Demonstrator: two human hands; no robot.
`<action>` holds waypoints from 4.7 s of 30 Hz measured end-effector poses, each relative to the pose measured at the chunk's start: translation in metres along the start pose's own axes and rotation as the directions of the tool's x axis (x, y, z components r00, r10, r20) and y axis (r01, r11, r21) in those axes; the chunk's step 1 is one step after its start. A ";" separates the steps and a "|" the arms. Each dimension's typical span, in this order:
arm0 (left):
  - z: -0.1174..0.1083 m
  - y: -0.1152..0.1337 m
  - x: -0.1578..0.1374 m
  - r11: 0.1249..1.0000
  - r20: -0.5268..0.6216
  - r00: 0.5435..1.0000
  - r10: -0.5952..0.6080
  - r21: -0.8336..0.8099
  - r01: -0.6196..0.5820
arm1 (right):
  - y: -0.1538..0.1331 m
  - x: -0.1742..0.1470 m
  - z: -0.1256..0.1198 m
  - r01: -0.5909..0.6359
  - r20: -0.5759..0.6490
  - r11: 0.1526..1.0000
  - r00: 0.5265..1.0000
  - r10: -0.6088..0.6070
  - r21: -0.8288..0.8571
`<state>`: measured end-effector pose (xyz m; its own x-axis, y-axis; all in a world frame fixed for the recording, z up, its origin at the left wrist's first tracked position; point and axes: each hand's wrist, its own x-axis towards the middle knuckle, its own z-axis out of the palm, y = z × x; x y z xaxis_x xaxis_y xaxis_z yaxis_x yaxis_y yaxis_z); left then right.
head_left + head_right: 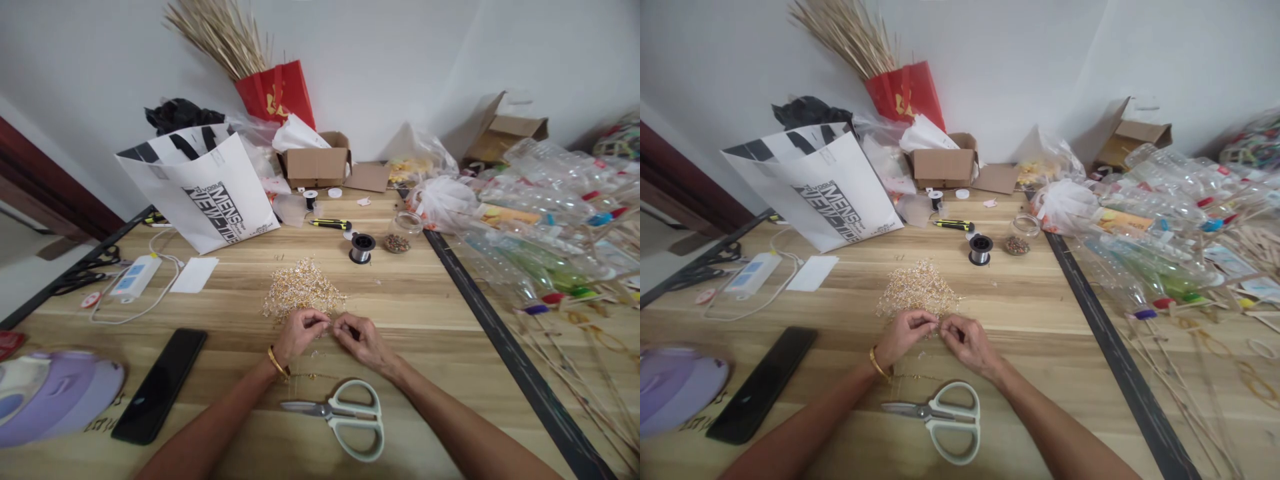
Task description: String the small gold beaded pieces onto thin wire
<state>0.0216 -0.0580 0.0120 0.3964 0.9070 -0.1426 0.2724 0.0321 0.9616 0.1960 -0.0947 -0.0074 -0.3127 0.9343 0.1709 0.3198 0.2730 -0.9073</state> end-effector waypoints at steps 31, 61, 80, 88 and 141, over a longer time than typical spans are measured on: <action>-0.001 -0.007 0.001 0.987 0.023 0.998 -0.060 -0.147 0.062 | 0.005 0.000 0.001 -0.010 -0.006 1.000 1.000 0.010 0.004; 0.001 -0.005 0.000 0.988 0.028 1.000 -0.007 -0.151 0.011 | 0.006 0.000 0.001 -0.016 0.014 0.999 1.000 0.016 -0.029; 0.001 -0.005 -0.001 0.988 0.062 0.998 0.008 -0.154 0.002 | 0.005 0.001 0.001 -0.017 -0.006 0.999 1.000 0.017 -0.043; 0.001 -0.003 -0.001 0.994 0.056 0.998 0.042 -0.105 -0.036 | 0.004 0.001 0.001 -0.016 0.002 1.000 1.000 0.016 -0.025; 0.007 0.007 0.003 0.969 0.196 0.980 -0.022 -0.237 0.069 | 0.007 0.003 0.001 -0.014 -0.059 0.991 0.998 0.022 0.136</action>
<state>0.0309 -0.0580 0.0169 0.5544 0.8060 -0.2071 0.0839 0.1935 0.9775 0.1963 -0.0901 -0.0135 -0.2520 0.9521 0.1734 0.1998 0.2265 -0.9533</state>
